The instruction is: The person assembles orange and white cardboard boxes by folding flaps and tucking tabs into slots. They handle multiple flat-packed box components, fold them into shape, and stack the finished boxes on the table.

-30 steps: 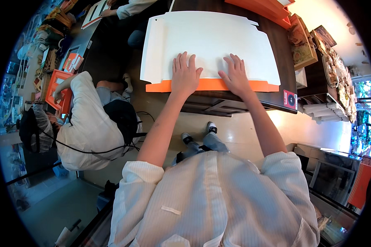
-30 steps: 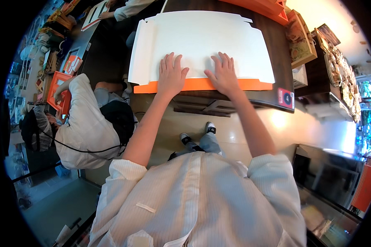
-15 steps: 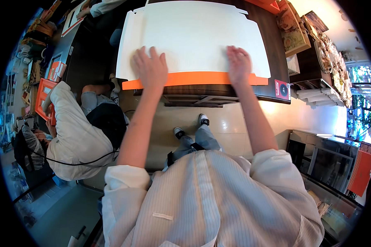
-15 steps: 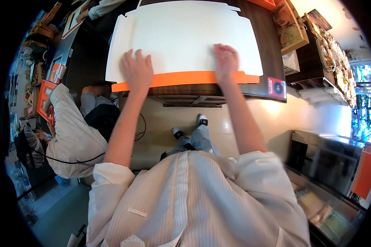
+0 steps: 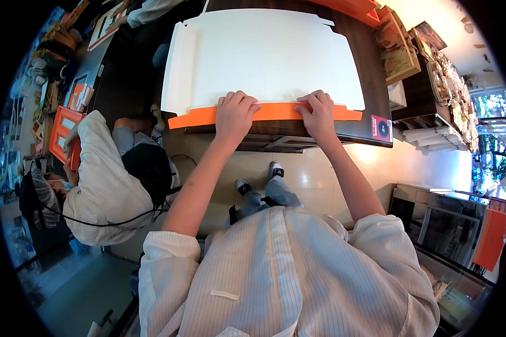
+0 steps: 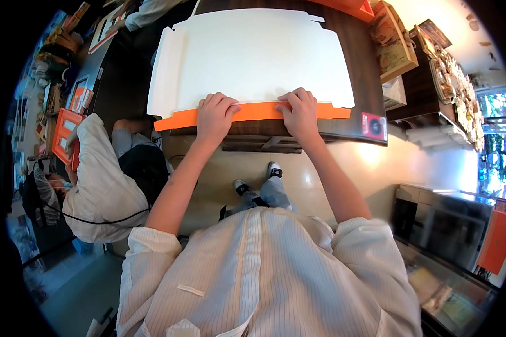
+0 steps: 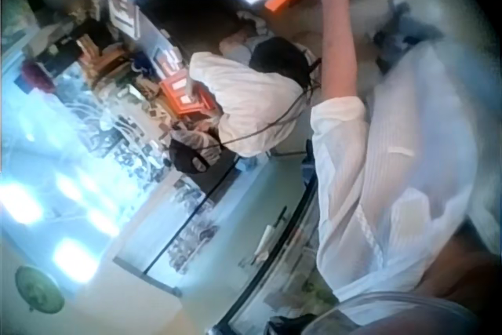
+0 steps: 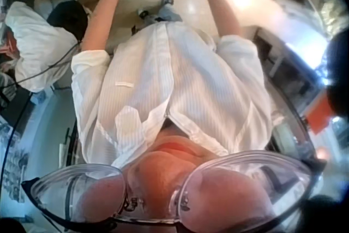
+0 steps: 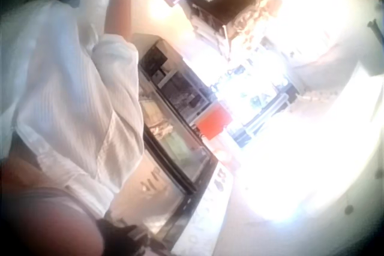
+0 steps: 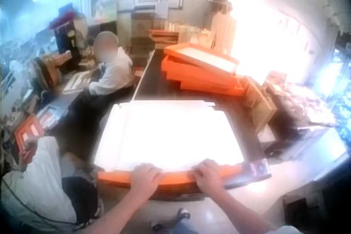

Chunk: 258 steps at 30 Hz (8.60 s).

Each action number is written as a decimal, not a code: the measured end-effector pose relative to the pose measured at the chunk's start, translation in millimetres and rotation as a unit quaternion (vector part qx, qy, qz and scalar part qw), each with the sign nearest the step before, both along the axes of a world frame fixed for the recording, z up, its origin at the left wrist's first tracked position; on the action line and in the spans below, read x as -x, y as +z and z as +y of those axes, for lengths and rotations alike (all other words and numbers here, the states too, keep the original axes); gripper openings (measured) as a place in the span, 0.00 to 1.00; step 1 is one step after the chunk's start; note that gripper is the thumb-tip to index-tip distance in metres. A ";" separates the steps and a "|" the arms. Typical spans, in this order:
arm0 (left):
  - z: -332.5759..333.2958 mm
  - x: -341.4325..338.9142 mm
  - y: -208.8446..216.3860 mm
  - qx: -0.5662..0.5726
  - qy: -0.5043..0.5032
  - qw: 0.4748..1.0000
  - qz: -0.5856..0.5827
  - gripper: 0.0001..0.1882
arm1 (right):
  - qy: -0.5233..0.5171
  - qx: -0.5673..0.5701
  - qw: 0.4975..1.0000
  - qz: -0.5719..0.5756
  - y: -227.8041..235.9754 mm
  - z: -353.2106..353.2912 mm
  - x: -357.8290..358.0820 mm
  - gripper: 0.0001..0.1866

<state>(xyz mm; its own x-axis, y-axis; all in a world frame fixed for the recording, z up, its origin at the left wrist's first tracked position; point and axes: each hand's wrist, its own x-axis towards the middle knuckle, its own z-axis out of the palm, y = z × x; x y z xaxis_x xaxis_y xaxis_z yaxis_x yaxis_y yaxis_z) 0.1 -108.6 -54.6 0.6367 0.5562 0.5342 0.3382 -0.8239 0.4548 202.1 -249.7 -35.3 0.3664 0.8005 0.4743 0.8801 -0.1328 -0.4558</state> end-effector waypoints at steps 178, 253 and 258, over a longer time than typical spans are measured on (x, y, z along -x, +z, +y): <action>-2.0 92.4 1.4 0.198 0.305 0.916 -0.168 0.13 | 0.112 0.057 0.992 0.018 26.3 -26.5 -44.9 0.19; -9.4 46.7 39.3 0.329 0.297 0.896 0.035 0.19 | 0.124 0.237 0.937 0.225 59.2 -58.4 -220.7 0.17; -10.1 51.8 41.7 0.301 0.285 0.909 0.032 0.16 | 0.065 0.151 0.984 0.068 47.1 -43.9 -184.8 0.16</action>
<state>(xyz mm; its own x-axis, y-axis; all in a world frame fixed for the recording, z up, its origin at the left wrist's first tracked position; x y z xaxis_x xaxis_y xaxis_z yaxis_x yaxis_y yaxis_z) -51.7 -118.7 -12.9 0.1713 0.9852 -0.0046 0.6736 -0.1137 0.7303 386.9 -293.6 11.8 0.2962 0.9413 0.1617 0.8320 -0.1711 -0.5277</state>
